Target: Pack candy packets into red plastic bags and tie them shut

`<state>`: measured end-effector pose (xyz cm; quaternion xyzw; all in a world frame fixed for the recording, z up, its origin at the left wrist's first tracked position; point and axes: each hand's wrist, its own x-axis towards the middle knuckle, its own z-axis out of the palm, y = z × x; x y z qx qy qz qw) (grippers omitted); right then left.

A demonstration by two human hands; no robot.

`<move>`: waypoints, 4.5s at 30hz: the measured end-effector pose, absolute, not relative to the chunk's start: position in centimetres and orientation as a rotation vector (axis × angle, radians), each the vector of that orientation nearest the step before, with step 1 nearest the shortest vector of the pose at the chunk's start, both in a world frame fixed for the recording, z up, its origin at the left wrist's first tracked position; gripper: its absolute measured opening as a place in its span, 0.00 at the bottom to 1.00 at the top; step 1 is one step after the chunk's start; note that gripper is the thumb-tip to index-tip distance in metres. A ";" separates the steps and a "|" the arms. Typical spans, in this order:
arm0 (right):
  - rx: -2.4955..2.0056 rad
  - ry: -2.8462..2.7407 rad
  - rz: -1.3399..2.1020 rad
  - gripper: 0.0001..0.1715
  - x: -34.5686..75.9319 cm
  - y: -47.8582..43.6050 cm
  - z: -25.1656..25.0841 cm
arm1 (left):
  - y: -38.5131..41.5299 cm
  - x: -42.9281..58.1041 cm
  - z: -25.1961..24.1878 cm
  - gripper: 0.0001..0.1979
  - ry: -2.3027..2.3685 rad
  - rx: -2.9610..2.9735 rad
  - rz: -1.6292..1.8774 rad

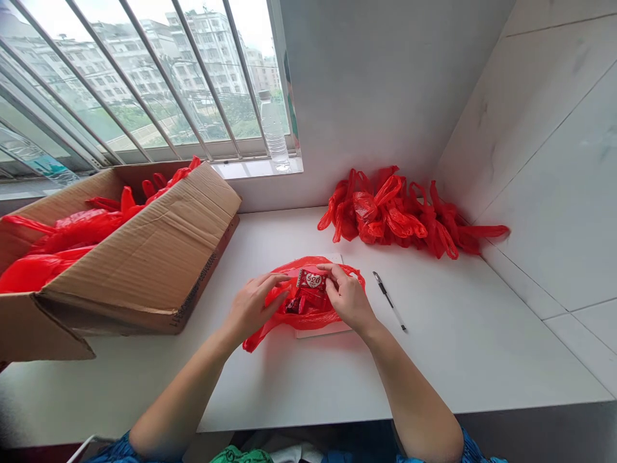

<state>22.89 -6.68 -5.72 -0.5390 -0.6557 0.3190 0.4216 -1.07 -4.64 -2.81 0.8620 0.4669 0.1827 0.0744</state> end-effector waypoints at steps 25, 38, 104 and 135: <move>-1.634 -1.701 0.614 0.17 29.9 -8.3 -1.5 | -9.9 -7.9 -1.6 0.13 1.671 2.451 0.444; -0.637 -1.089 0.861 0.15 24.4 -3.3 5.6 | -2.6 -1.8 9.3 0.15 1.011 1.924 1.579; -1.217 -2.023 1.025 0.39 31.7 -6.8 2.6 | -1.5 -2.2 -3.8 0.33 1.132 1.526 0.964; -1.404 -2.171 0.524 0.45 22.0 -2.3 -12.6 | -1.1 2.1 -11.3 0.27 1.239 2.584 0.431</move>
